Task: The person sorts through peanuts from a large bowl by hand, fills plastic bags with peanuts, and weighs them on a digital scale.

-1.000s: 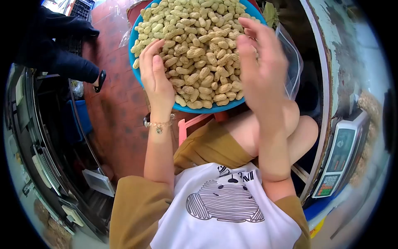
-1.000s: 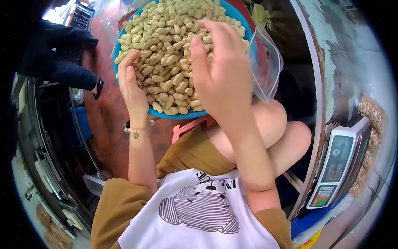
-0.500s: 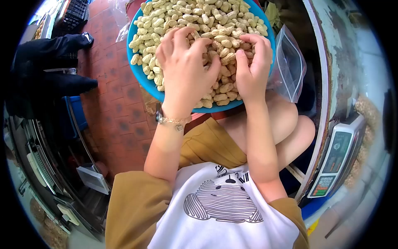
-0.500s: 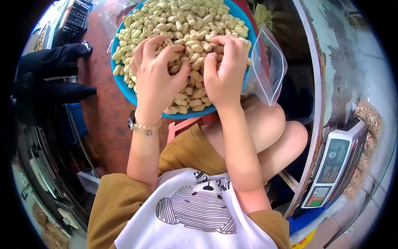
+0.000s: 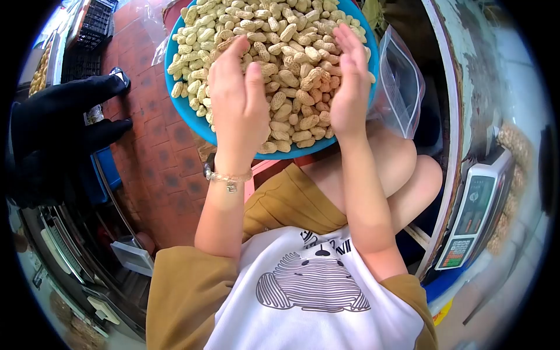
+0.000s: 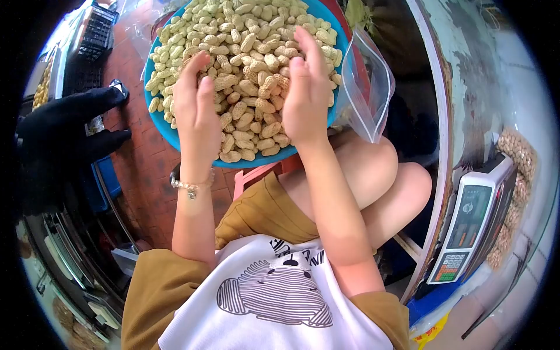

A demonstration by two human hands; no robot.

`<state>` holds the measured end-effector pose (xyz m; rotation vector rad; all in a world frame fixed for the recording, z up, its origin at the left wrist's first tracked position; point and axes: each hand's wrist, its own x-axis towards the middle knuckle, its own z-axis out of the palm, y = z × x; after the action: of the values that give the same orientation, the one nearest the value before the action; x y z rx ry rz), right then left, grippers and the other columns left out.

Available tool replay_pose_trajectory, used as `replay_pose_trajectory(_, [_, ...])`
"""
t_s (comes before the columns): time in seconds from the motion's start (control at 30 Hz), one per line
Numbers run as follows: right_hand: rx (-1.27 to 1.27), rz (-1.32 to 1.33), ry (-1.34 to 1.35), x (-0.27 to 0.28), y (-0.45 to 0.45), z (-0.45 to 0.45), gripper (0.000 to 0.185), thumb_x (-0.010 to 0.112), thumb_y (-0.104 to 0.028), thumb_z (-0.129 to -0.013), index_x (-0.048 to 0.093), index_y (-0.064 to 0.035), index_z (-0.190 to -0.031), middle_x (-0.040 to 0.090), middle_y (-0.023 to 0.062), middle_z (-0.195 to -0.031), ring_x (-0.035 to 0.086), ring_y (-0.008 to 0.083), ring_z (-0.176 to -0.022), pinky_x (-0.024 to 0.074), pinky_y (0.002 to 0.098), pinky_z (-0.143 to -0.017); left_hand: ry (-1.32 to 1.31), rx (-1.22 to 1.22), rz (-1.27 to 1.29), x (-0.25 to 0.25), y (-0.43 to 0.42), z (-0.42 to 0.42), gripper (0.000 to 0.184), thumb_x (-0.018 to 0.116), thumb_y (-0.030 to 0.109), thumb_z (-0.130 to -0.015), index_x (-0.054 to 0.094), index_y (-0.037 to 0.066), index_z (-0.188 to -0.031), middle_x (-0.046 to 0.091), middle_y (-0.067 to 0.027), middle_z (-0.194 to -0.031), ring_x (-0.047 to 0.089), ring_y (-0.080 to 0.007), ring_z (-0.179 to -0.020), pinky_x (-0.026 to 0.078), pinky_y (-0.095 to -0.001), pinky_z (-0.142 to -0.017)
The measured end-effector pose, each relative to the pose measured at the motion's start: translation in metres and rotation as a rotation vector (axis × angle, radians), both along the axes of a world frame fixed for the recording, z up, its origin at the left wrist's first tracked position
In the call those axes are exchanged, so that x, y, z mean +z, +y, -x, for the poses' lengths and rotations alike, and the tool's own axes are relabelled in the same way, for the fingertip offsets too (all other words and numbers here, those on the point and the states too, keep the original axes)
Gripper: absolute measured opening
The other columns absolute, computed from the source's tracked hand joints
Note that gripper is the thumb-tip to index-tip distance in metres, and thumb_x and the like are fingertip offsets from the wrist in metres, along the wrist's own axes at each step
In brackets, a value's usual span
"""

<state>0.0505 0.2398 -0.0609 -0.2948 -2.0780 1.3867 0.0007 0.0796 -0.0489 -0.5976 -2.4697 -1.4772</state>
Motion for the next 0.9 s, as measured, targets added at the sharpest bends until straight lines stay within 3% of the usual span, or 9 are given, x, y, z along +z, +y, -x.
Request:
replay_pose_trajectory(0.07, [-0.077, -0.331, -0.111, 0.004, -0.012, 0.004, 0.048, 0.042, -0.027, -0.097, 0.049, 0.0033, -0.134, 0.049, 0.0256, -0.138, 0.048, 0.0405, -0.121, 0.0354, 0.0474, -0.106, 0.132, 0.025, 0.235, 0.006, 0.008, -0.003, 0.039, 0.048, 0.019, -0.096, 0.053, -0.004, -0.127, 0.058, -0.0199, -0.120, 0.052, -0.0354, -0.112, 0.040, -0.0432, -0.099])
replay_pose_trajectory(0.13, [-0.189, -0.778, -0.238, 0.005, -0.026, 0.010, 0.049, 0.046, -0.030, -0.095, 0.053, 0.0014, -0.132, 0.050, 0.0244, -0.138, 0.049, 0.0414, -0.116, 0.0365, 0.0499, -0.103, 0.171, 0.044, 0.282, 0.004, 0.014, 0.000, 0.043, 0.047, 0.023, -0.097, 0.053, -0.004, -0.130, 0.057, -0.0215, -0.120, 0.049, -0.0371, -0.112, 0.040, -0.0451, -0.099])
replay_pose_trajectory(0.17, [-0.217, -0.777, -0.211, 0.004, -0.031, 0.015, 0.047, 0.052, -0.031, -0.091, 0.058, -0.0013, -0.127, 0.054, 0.0201, -0.132, 0.051, 0.0386, -0.107, 0.0381, 0.0500, -0.096, 0.194, 0.053, 0.299, -0.001, 0.016, 0.004, 0.044, 0.047, 0.023, -0.097, 0.052, -0.004, -0.130, 0.057, -0.0219, -0.120, 0.049, -0.0373, -0.112, 0.039, -0.0453, -0.099])
replay_pose_trajectory(0.3, [-0.175, -0.689, -0.123, 0.004, -0.046, 0.025, 0.039, 0.057, -0.026, -0.087, 0.060, -0.0024, -0.119, 0.059, 0.0141, -0.117, 0.052, 0.0338, -0.098, 0.0387, 0.0489, -0.089, 0.106, 0.030, 0.181, -0.005, 0.011, 0.010, 0.044, 0.041, 0.027, -0.100, 0.055, -0.002, -0.130, 0.055, -0.0231, -0.124, 0.046, -0.0382, -0.118, 0.037, -0.0455, -0.102])
replay_pose_trajectory(0.47, [-0.163, -0.523, 0.013, 0.005, -0.057, 0.042, 0.030, 0.058, -0.021, -0.085, 0.061, -0.0029, -0.108, 0.061, 0.0137, -0.112, 0.054, 0.0328, -0.096, 0.0407, 0.0483, -0.086, -0.022, 0.028, -0.018, -0.001, 0.012, 0.012, 0.047, 0.035, 0.029, -0.103, 0.059, -0.003, -0.126, 0.057, -0.0229, -0.125, 0.050, -0.0366, -0.116, 0.036, -0.0431, -0.103])
replay_pose_trajectory(0.63, [-0.062, -0.288, 0.132, 0.010, -0.069, 0.063, 0.025, 0.056, -0.015, -0.086, 0.061, -0.0008, -0.106, 0.063, 0.0163, -0.108, 0.057, 0.0351, -0.098, 0.0451, 0.0455, -0.086, -0.301, -0.013, -0.476, -0.015, 0.013, 0.024, 0.050, 0.033, 0.030, -0.104, 0.057, -0.007, -0.127, 0.060, -0.0180, -0.124, 0.056, -0.0239, -0.116, 0.043, -0.0350, -0.100])
replay_pose_trajectory(0.73, [-0.005, -0.080, 0.149, 0.010, -0.075, 0.071, 0.023, 0.054, -0.013, -0.088, 0.063, -0.0002, -0.105, 0.064, 0.0171, -0.108, 0.059, 0.0346, -0.100, 0.0462, 0.0438, -0.089, -0.573, -0.035, -0.736, 0.002, 0.016, 0.024, 0.051, 0.031, 0.033, -0.105, 0.052, -0.001, -0.136, 0.057, -0.0126, -0.133, 0.053, -0.0217, -0.122, 0.040, -0.0327, -0.105])
replay_pose_trajectory(0.8, [0.040, 0.074, 0.140, 0.011, -0.076, 0.073, 0.021, 0.053, -0.011, -0.091, 0.064, 0.0002, -0.105, 0.065, 0.0176, -0.107, 0.060, 0.0333, -0.102, 0.0470, 0.0420, -0.091, -0.597, 0.020, -0.746, 0.015, 0.022, 0.025, 0.047, 0.033, 0.029, -0.104, 0.054, -0.002, -0.133, 0.060, -0.0131, -0.125, 0.058, -0.0204, -0.113, 0.046, -0.0316, -0.097])
replay_pose_trajectory(0.9, [0.078, 0.292, 0.133, 0.011, -0.074, 0.074, 0.021, 0.052, -0.010, -0.093, 0.065, 0.0000, -0.106, 0.065, 0.0131, -0.104, 0.063, 0.0211, -0.095, 0.0495, 0.0329, -0.085, -0.617, 0.062, -0.774, 0.024, 0.027, 0.027, 0.042, 0.036, 0.021, -0.102, 0.054, -0.003, -0.131, 0.062, -0.0135, -0.119, 0.060, -0.0195, -0.109, 0.048, -0.0318, -0.096])
